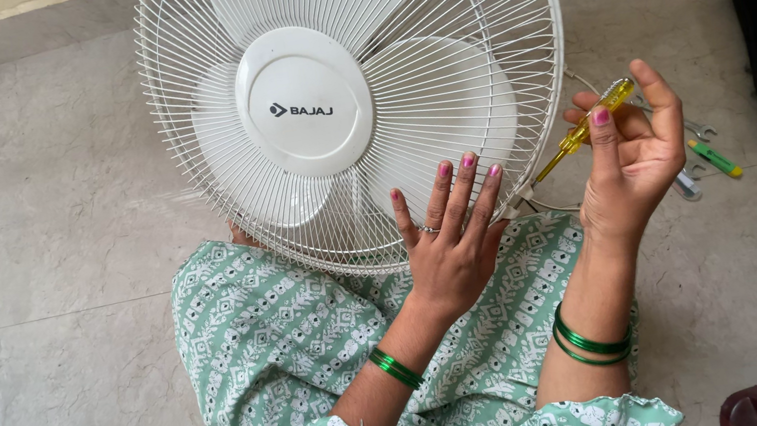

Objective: The person uses a screwdriver to loosen screws on the front grill of a Bajaj electric fan, then removes the grill and places it on the floor. The fan blades and motor housing remain attached to the base.

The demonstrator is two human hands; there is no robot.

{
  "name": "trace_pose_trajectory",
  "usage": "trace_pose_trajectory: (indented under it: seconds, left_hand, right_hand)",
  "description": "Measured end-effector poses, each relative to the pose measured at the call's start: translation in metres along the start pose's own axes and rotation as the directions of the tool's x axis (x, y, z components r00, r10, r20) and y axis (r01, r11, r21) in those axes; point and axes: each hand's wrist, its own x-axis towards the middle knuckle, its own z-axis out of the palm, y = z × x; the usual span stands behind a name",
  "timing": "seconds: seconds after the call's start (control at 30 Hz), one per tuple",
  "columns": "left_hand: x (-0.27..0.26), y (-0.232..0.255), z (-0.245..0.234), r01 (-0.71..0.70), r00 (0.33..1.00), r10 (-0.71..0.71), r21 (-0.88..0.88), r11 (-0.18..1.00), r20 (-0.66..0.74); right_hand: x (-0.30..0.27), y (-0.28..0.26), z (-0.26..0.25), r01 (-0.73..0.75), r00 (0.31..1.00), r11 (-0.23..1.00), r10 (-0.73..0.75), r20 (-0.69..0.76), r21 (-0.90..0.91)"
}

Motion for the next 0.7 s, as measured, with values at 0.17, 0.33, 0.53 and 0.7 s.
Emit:
trace_pose_trajectory:
  seconds: [0.17, 0.33, 0.53, 0.7]
  left_hand:
    - [0.001, 0.001, -0.002, 0.004, 1.000, -0.004, 0.003, 1.000, -0.002]
    - [0.002, 0.002, -0.003, 0.004, 1.000, -0.004, 0.006, 1.000, -0.012]
    - [0.003, 0.002, -0.005, -0.005, 1.000, 0.004, -0.007, 1.000, -0.019]
    - [0.004, 0.002, -0.004, -0.019, 0.999, 0.019, 0.007, 1.000, -0.045]
  right_hand:
    - [0.000, 0.002, -0.004, -0.025, 1.000, 0.998, 0.025, -0.007, 0.050]
    - [0.001, 0.014, -0.008, 0.063, 0.998, 0.998, -0.063, -0.029, -0.020]
    - [0.004, 0.011, -0.011, -0.010, 0.997, 1.000, 0.011, -0.082, 0.013]
    - [0.004, 0.004, -0.003, 0.020, 0.999, 1.000, -0.020, -0.031, 0.014]
